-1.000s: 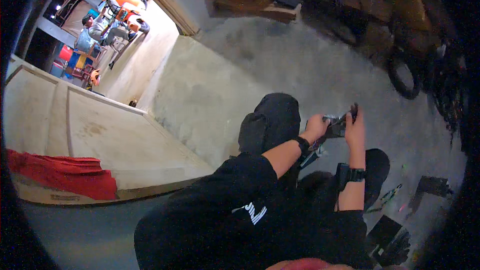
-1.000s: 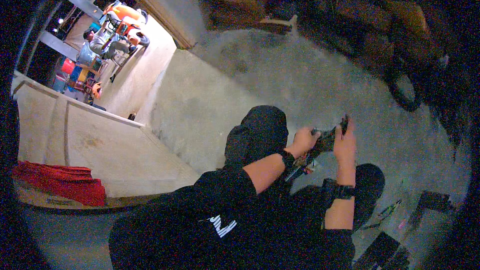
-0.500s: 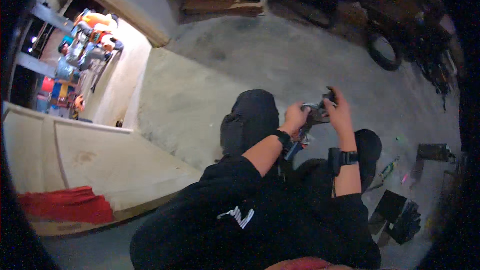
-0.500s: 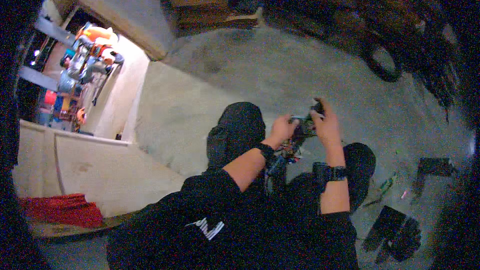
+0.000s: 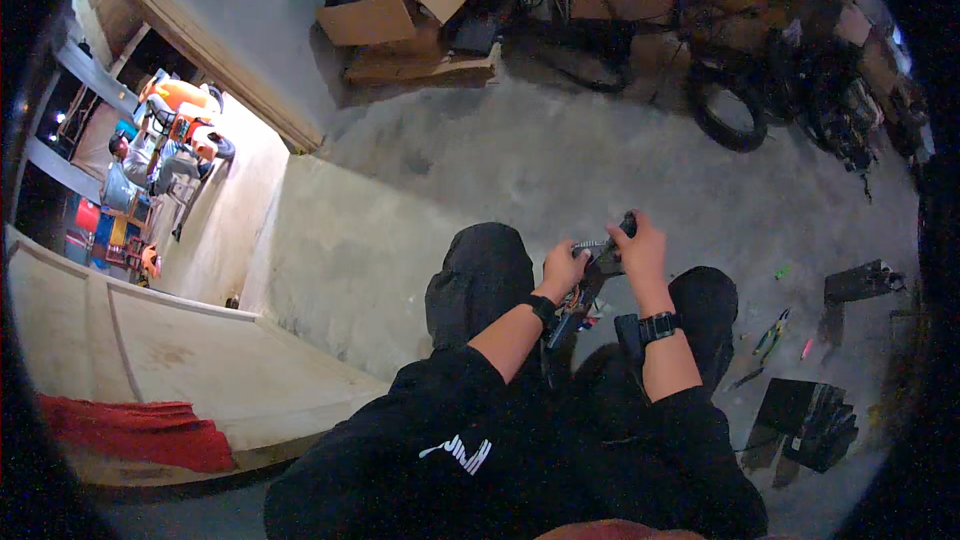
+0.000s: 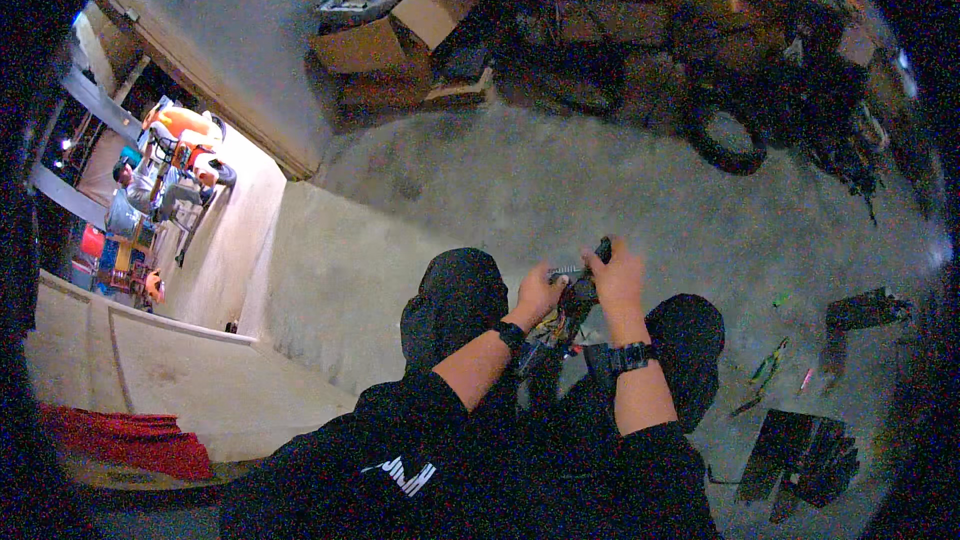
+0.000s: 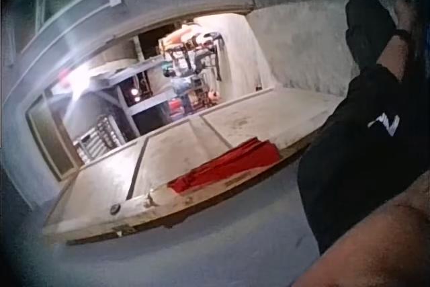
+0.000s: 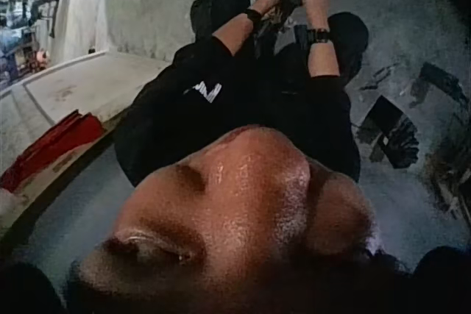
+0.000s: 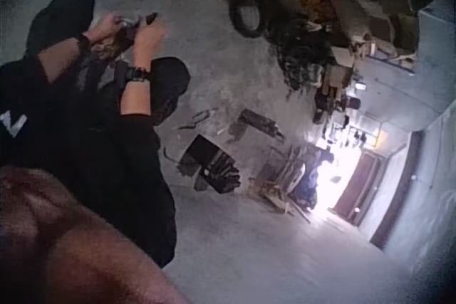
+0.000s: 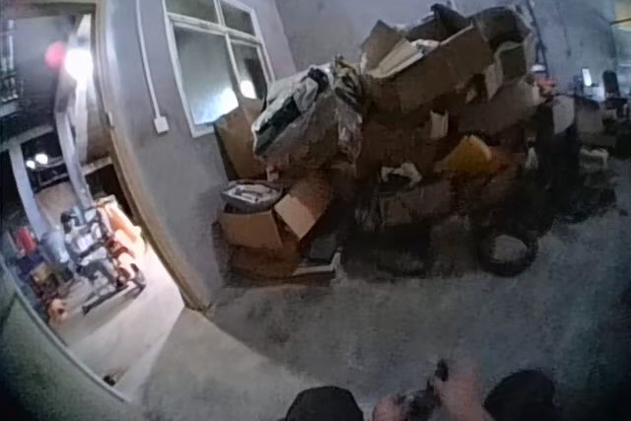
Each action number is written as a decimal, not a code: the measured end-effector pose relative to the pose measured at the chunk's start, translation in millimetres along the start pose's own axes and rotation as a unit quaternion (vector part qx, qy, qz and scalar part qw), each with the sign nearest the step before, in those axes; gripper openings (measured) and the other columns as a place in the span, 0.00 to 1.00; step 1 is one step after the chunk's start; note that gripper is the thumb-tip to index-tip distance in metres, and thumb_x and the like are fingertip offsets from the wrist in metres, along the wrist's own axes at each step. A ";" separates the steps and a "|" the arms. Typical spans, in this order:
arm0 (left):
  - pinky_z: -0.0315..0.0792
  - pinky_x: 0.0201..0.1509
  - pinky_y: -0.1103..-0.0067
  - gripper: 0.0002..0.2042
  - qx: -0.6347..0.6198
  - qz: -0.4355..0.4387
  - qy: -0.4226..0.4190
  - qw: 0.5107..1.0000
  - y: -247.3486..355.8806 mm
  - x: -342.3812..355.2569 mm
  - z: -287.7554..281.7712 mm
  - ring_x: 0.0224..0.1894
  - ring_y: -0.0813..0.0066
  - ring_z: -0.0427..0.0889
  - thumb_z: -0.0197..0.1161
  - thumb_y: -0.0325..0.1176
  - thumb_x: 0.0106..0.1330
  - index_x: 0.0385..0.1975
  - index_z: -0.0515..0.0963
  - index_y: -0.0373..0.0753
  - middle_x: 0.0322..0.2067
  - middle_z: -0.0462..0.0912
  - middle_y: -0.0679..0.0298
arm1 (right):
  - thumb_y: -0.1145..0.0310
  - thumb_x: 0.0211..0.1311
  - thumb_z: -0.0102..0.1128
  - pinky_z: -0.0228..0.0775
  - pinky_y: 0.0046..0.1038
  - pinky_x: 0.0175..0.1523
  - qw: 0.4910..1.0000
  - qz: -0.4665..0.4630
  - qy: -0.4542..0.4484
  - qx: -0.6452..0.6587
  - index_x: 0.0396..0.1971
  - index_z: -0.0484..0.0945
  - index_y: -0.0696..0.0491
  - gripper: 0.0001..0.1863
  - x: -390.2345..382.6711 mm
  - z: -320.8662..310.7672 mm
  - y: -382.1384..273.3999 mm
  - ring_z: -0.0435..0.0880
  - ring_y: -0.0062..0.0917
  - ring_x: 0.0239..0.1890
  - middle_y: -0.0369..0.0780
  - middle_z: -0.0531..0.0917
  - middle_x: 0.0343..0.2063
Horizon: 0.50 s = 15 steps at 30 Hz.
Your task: Inspecting and repairing a small aluminum mechanical component with wiring.
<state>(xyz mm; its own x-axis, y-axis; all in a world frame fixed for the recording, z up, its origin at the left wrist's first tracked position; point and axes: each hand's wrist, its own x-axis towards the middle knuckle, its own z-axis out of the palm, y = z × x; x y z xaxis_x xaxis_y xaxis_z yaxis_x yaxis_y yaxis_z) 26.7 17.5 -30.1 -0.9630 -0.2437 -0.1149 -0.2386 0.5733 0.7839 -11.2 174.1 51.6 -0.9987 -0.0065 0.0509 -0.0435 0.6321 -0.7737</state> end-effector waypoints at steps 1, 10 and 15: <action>0.74 0.47 0.62 0.17 -0.001 0.011 0.014 1.000 1.8 -0.6 1.1 0.41 0.46 0.82 0.65 0.40 0.60 0.41 0.80 0.34 0.36 0.83 0.46 | 0.65 0.59 0.64 0.75 0.34 0.35 0.998 -0.026 0.030 -0.046 0.53 0.73 0.62 0.24 -0.4 4.4 7.9 0.85 0.38 0.31 0.51 0.83 0.28; 0.75 0.48 0.61 0.16 -0.019 -0.010 0.002 1.000 -0.2 0.2 8.0 0.41 0.44 0.81 0.65 0.39 0.60 0.41 0.80 0.33 0.36 0.83 0.46 | 0.67 0.65 0.56 0.74 0.34 0.49 0.997 -0.016 -0.003 0.070 0.59 0.70 0.57 0.23 -0.5 2.6 26.3 0.82 0.35 0.46 0.51 0.81 0.47; 0.74 0.48 0.61 0.14 -0.026 -0.022 0.046 0.998 1.3 0.8 13.5 0.42 0.45 0.81 0.65 0.36 0.59 0.40 0.80 0.34 0.36 0.82 0.44 | 0.68 0.67 0.53 0.75 0.33 0.50 0.992 -0.018 -0.046 0.118 0.64 0.66 0.47 0.25 7.8 15.7 41.8 0.82 0.33 0.46 0.48 0.80 0.48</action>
<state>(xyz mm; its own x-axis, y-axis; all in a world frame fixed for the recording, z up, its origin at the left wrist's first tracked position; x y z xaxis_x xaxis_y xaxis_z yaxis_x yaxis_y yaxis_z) 23.9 28.6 -37.4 -0.9356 -0.3401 -0.0947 -0.2711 0.5203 0.8098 -21.3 188.4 9.8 -0.9942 -0.1025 0.0320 -0.0735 0.4318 -0.8990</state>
